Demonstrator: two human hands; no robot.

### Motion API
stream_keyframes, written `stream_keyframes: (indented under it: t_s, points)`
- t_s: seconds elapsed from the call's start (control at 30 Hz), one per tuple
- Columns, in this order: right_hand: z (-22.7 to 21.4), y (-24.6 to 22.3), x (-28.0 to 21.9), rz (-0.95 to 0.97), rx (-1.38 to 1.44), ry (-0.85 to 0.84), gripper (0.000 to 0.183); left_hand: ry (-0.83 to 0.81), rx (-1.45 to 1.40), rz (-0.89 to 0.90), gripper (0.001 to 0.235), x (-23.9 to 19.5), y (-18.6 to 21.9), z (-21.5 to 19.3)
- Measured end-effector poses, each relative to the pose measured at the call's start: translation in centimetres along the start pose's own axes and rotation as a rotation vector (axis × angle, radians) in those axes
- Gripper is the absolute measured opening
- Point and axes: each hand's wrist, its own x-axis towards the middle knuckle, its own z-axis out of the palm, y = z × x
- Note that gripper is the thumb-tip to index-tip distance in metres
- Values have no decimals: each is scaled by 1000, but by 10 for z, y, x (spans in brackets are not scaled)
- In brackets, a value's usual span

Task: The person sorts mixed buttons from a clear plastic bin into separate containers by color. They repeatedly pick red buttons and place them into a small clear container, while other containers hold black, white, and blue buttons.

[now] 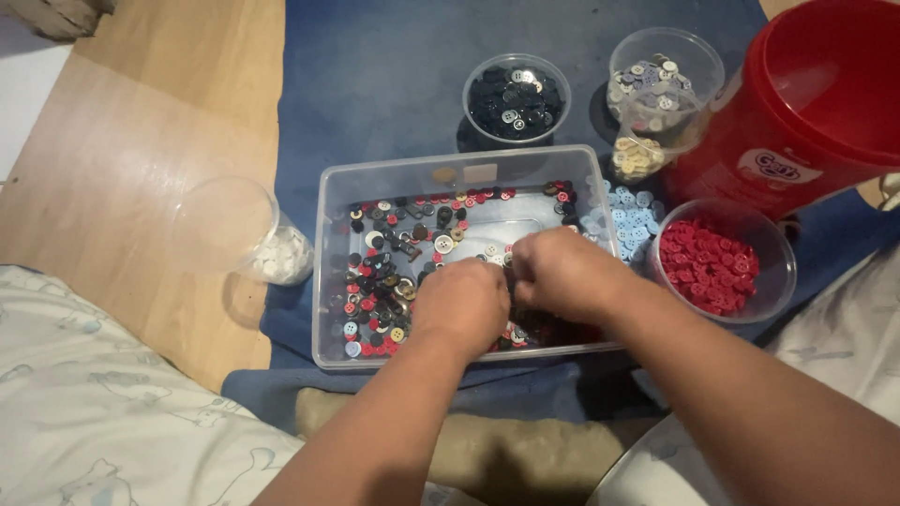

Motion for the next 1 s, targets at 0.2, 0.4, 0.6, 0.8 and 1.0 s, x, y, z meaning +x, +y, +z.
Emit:
stream_keyframes:
  t_s: [0.2,0.4,0.6,0.8,1.0]
  points:
    - [-48,6,-16,-39,612,309,17,95,-65,-52,30,3,-10,3]
    - [-56,17,-11,132,540,213,21,213,281,251,35,11,-4,23]
    - [-35,11,1,-25,-253,28,13,408,393,315,19,33,-18,40]
    - [-3,10,5,-53,-465,82,13,380,434,346,18,18,-30,32]
    - [-10,-9,-7,57,-280,-4,19,364,353,328,20,24,-20,29]
